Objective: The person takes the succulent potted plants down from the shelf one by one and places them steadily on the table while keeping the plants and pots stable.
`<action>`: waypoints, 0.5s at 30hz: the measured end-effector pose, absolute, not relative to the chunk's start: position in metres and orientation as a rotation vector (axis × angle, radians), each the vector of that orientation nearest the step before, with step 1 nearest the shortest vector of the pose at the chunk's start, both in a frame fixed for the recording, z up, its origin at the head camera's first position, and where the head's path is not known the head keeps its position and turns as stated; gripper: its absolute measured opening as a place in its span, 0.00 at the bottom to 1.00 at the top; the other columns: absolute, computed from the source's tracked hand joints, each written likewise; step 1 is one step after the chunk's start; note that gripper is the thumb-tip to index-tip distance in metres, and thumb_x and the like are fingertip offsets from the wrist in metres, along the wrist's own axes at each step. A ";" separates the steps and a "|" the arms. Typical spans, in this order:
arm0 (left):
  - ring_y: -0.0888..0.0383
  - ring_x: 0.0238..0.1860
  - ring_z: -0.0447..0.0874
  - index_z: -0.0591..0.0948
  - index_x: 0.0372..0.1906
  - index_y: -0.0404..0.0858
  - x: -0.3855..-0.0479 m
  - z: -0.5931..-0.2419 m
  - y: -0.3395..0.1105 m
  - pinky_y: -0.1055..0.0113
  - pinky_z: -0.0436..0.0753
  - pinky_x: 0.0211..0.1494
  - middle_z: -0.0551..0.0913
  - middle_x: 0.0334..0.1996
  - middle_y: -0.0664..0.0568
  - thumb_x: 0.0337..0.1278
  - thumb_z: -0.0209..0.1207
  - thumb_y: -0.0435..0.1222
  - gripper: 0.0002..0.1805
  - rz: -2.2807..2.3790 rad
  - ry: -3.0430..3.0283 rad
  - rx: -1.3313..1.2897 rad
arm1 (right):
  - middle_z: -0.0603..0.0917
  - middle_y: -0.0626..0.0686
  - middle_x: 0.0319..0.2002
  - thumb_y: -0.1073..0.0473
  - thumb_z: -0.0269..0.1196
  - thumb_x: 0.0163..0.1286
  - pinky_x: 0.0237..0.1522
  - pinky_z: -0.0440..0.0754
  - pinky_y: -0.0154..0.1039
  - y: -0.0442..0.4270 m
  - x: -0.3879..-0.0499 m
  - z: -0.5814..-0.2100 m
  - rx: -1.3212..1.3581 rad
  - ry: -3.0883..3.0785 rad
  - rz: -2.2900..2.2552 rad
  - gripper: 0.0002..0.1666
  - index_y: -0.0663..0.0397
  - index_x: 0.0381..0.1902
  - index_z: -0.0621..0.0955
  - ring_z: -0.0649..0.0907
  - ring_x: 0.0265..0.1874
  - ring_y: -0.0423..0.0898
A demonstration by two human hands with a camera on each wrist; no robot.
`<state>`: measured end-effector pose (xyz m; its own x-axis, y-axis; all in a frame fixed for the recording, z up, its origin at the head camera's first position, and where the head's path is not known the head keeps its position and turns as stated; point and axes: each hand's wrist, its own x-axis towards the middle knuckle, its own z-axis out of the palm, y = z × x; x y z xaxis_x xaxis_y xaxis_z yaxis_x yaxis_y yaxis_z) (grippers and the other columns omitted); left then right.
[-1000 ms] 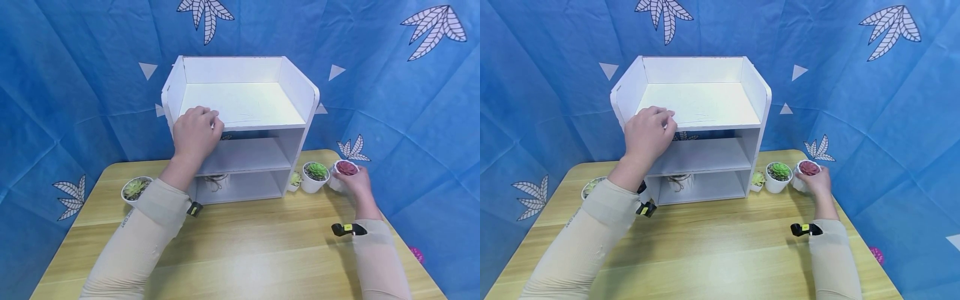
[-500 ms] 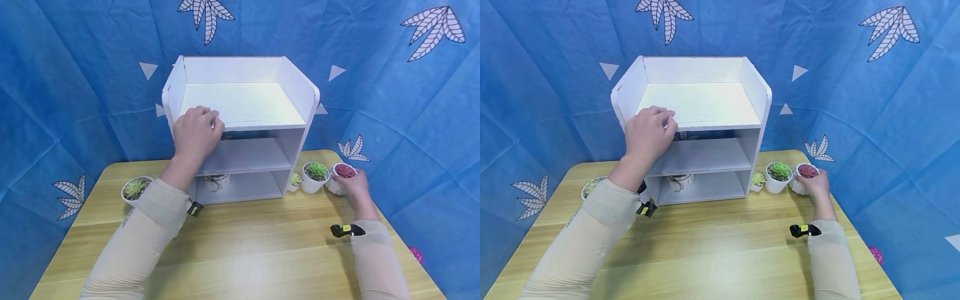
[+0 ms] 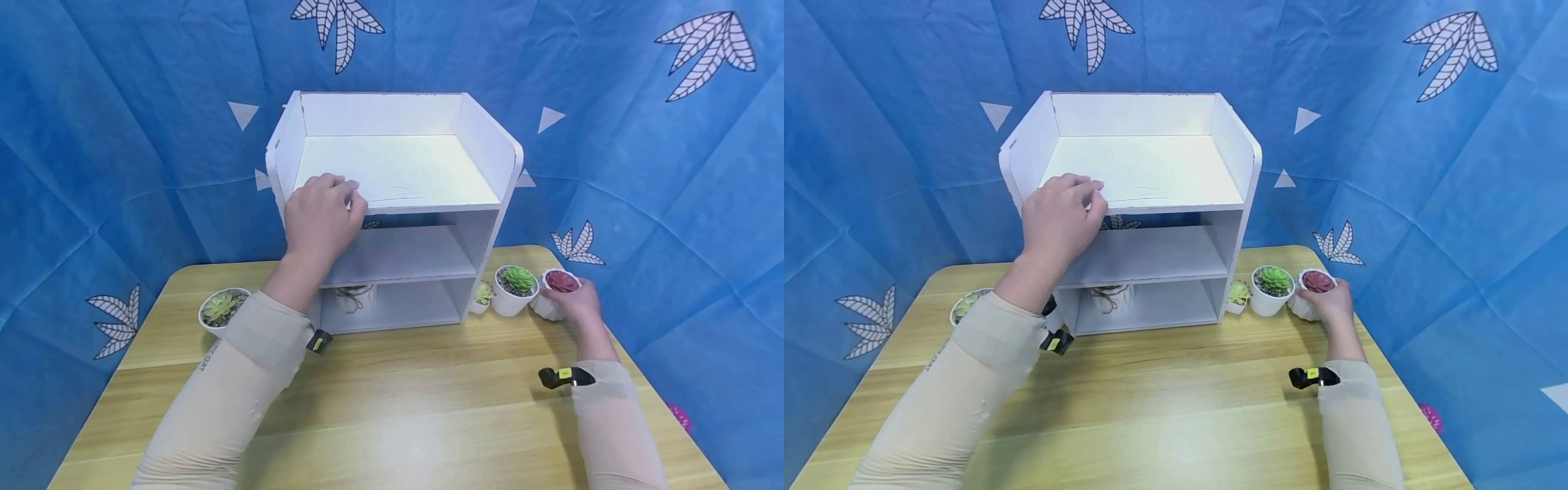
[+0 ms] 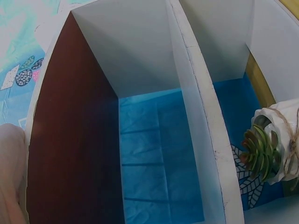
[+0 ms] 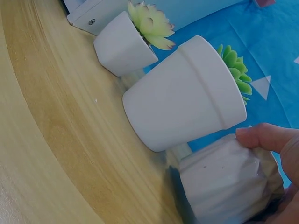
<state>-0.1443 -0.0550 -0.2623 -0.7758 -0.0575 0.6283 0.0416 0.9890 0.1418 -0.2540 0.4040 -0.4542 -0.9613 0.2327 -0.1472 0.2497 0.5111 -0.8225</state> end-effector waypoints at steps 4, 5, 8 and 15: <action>0.47 0.54 0.83 0.86 0.57 0.46 -0.144 -0.262 -0.055 0.54 0.84 0.47 0.85 0.55 0.47 0.69 0.45 0.48 0.24 -0.190 -2.456 0.016 | 0.58 0.75 0.71 0.44 0.71 0.61 0.71 0.62 0.59 0.404 -0.256 -0.457 0.406 2.738 -1.453 0.63 0.72 0.75 0.47 0.62 0.70 0.69; 0.47 0.54 0.83 0.86 0.57 0.46 -0.144 -0.262 -0.055 0.54 0.84 0.47 0.85 0.55 0.47 0.69 0.45 0.48 0.24 -0.191 -2.457 0.016 | 0.58 0.76 0.71 0.45 0.71 0.61 0.71 0.62 0.59 0.404 -0.256 -0.458 0.401 2.741 -1.451 0.63 0.72 0.75 0.47 0.62 0.70 0.69; 0.47 0.53 0.83 0.86 0.57 0.46 -0.144 -0.263 -0.055 0.54 0.84 0.47 0.85 0.55 0.47 0.69 0.45 0.48 0.24 -0.192 -2.458 0.014 | 0.60 0.76 0.70 0.48 0.71 0.62 0.71 0.62 0.59 0.403 -0.255 -0.460 0.400 2.744 -1.453 0.61 0.73 0.74 0.48 0.63 0.69 0.69; 0.48 0.54 0.83 0.85 0.58 0.46 -0.144 -0.263 -0.056 0.55 0.84 0.47 0.85 0.55 0.48 0.69 0.45 0.48 0.25 -0.188 -2.458 0.013 | 0.61 0.75 0.69 0.50 0.71 0.61 0.70 0.63 0.58 0.400 -0.254 -0.461 0.411 2.722 -1.483 0.60 0.73 0.74 0.49 0.64 0.69 0.68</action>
<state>-0.1443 -0.0555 -0.2629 -0.7799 -0.0572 0.6233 0.0385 0.9896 0.1389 -0.2537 0.3998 -0.4605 -0.9653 0.2222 -0.1374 0.2359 0.5158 -0.8236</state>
